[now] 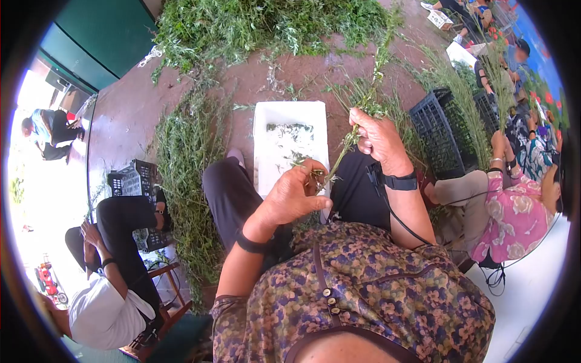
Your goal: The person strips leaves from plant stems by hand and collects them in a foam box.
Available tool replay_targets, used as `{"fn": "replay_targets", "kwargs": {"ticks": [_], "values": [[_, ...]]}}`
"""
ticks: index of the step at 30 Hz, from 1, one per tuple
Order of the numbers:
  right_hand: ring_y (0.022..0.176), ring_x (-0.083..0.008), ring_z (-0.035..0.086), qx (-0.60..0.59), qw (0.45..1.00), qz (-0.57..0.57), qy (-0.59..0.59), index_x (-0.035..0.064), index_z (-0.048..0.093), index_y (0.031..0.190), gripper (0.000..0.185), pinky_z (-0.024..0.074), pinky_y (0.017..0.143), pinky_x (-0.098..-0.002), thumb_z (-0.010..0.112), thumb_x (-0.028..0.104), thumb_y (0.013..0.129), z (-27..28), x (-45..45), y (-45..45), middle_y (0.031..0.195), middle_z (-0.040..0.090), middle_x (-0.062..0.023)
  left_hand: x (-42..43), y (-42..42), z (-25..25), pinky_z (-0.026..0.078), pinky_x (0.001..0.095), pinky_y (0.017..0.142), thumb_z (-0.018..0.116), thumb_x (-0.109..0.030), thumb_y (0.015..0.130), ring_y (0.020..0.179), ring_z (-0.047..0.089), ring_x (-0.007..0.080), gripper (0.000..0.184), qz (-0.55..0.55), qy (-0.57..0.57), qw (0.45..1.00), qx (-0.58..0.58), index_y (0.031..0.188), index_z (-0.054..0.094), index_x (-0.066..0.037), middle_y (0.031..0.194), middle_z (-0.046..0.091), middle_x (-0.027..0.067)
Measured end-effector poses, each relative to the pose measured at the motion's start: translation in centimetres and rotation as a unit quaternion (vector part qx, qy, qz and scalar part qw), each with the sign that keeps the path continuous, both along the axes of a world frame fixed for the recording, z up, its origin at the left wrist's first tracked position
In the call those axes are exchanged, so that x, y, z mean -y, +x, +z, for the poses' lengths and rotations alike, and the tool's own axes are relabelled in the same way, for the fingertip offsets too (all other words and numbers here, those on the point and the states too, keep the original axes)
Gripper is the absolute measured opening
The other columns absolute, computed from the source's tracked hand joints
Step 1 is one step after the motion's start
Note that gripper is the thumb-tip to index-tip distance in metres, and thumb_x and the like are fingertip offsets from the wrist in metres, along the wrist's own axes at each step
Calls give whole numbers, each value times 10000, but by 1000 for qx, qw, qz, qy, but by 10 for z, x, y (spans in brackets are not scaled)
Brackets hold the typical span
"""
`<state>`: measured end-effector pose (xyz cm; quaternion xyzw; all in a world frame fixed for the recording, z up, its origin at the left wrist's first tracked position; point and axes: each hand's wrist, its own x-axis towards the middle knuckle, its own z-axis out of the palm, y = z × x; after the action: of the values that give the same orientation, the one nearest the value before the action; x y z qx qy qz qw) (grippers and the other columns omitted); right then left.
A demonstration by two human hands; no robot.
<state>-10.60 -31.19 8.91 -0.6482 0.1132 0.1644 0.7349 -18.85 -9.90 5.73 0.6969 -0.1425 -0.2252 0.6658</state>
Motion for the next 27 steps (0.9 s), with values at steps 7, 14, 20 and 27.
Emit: {"fn": "replay_targets", "kwargs": {"ticks": [7, 14, 20, 27], "values": [[413, -15, 284, 21, 998, -17, -59, 58, 656, 978, 312, 246, 399, -192, 587, 336, 854, -1, -1, -14, 532, 404, 100, 12, -7, -9, 477, 399, 674, 648, -151, 734, 754, 600, 330, 228, 75, 127, 961, 234, 906, 609, -7, 796, 598, 190], [325, -38, 307, 17, 1000, 1, -9, 126, 515, 716, 317, 235, 281, -200, 592, 395, 865, -71, 7, 21, 480, 325, 75, -2, -22, -8, 448, 409, 700, 607, -75, 736, 784, 572, 365, 148, 141, 81, 966, 203, 837, 566, 25, 798, 570, 194], [352, -41, 330, 5, 1000, -19, 5, 124, 515, 709, 349, 241, 305, -204, 583, 428, 865, -77, -16, 34, 470, 309, 66, -13, -26, -10, 422, 428, 669, 563, -39, 754, 764, 553, 384, 108, 198, 68, 952, 225, 811, 507, 33, 758, 546, 209], [395, -41, 312, 42, 999, -31, -3, 125, 524, 762, 319, 231, 339, -211, 609, 419, 851, -66, 3, 68, 525, 307, 64, -56, -36, -9, 452, 421, 662, 597, -57, 730, 748, 576, 369, 143, 283, 94, 922, 248, 831, 539, 26, 747, 549, 205]]}}
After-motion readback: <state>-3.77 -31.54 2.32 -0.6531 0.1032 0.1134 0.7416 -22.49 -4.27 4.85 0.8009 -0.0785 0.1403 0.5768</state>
